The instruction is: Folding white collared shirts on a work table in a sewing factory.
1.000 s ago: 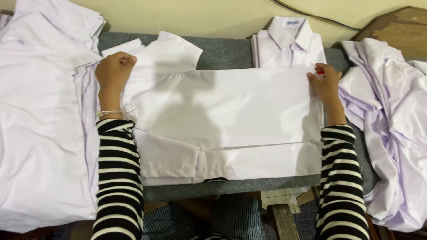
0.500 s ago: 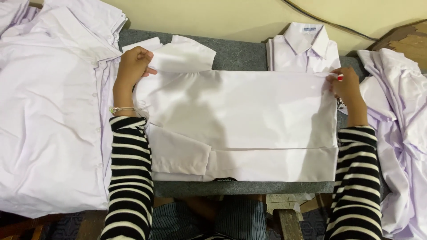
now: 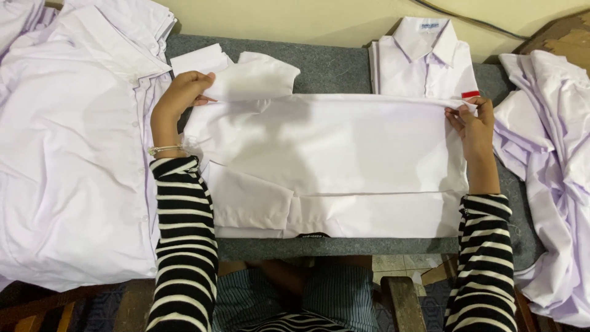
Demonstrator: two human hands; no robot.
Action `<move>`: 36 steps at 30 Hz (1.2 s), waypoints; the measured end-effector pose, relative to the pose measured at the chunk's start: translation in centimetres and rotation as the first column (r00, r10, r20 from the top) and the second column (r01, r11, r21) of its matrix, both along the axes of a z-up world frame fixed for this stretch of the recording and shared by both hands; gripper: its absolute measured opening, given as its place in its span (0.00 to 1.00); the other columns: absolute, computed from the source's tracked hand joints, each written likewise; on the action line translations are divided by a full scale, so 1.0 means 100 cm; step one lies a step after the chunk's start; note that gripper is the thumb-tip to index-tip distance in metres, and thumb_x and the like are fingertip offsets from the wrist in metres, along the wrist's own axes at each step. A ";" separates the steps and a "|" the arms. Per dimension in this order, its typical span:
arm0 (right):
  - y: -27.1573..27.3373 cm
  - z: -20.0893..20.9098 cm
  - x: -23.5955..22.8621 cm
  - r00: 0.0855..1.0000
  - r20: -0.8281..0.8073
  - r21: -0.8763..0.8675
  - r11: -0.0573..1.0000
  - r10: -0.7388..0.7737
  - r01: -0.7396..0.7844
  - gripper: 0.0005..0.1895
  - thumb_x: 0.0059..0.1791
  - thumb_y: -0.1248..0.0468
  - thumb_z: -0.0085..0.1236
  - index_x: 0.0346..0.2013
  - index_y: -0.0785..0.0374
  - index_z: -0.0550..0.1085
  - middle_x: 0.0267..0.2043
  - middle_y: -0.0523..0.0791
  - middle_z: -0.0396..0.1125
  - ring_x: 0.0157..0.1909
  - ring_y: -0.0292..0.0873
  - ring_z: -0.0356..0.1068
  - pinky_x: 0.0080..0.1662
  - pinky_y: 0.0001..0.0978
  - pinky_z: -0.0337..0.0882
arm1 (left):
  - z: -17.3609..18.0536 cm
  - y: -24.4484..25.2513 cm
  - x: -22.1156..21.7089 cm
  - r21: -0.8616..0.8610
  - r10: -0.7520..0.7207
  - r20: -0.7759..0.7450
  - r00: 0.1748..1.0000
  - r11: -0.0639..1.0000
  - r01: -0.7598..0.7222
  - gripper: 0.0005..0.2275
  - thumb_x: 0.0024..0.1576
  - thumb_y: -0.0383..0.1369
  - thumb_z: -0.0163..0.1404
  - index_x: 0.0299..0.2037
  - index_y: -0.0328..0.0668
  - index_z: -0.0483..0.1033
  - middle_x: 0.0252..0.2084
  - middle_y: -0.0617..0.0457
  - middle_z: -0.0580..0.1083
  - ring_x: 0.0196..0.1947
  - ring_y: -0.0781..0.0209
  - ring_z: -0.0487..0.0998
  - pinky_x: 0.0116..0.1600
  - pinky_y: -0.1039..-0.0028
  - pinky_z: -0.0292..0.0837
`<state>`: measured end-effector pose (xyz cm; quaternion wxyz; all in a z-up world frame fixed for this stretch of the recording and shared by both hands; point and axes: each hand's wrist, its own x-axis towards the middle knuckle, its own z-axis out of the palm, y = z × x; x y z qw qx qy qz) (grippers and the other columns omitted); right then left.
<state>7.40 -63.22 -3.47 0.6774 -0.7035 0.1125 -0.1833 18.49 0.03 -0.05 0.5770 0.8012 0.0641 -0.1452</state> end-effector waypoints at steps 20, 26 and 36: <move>-0.011 -0.008 -0.066 0.995 0.024 -0.279 0.955 -0.097 0.100 0.10 0.53 0.68 0.67 0.42 0.56 0.73 0.38 0.35 0.59 0.38 0.28 0.63 0.44 0.19 0.71 | 0.021 0.035 -0.071 0.047 -0.153 0.101 0.983 0.988 0.149 0.12 0.63 0.41 0.55 0.41 0.39 0.74 0.32 0.48 0.76 0.36 0.61 0.82 0.43 0.81 0.75; -0.015 -0.021 -0.078 0.993 0.029 -0.248 0.961 -0.116 0.120 0.10 0.51 0.68 0.68 0.40 0.57 0.73 0.39 0.36 0.61 0.40 0.29 0.65 0.41 0.21 0.73 | 0.009 0.042 -0.106 0.085 -0.158 0.125 0.979 0.985 0.148 0.10 0.61 0.36 0.56 0.42 0.35 0.78 0.32 0.49 0.77 0.32 0.64 0.77 0.44 0.79 0.73; 0.007 -0.010 -0.109 0.983 -0.130 -0.290 0.953 -0.129 0.086 0.13 0.47 0.69 0.66 0.43 0.53 0.74 0.44 0.34 0.61 0.35 0.28 0.55 0.42 0.18 0.58 | 0.000 0.039 -0.136 0.297 -0.192 0.173 0.966 0.945 0.134 0.10 0.62 0.38 0.55 0.38 0.39 0.80 0.34 0.59 0.74 0.36 0.70 0.69 0.44 0.80 0.60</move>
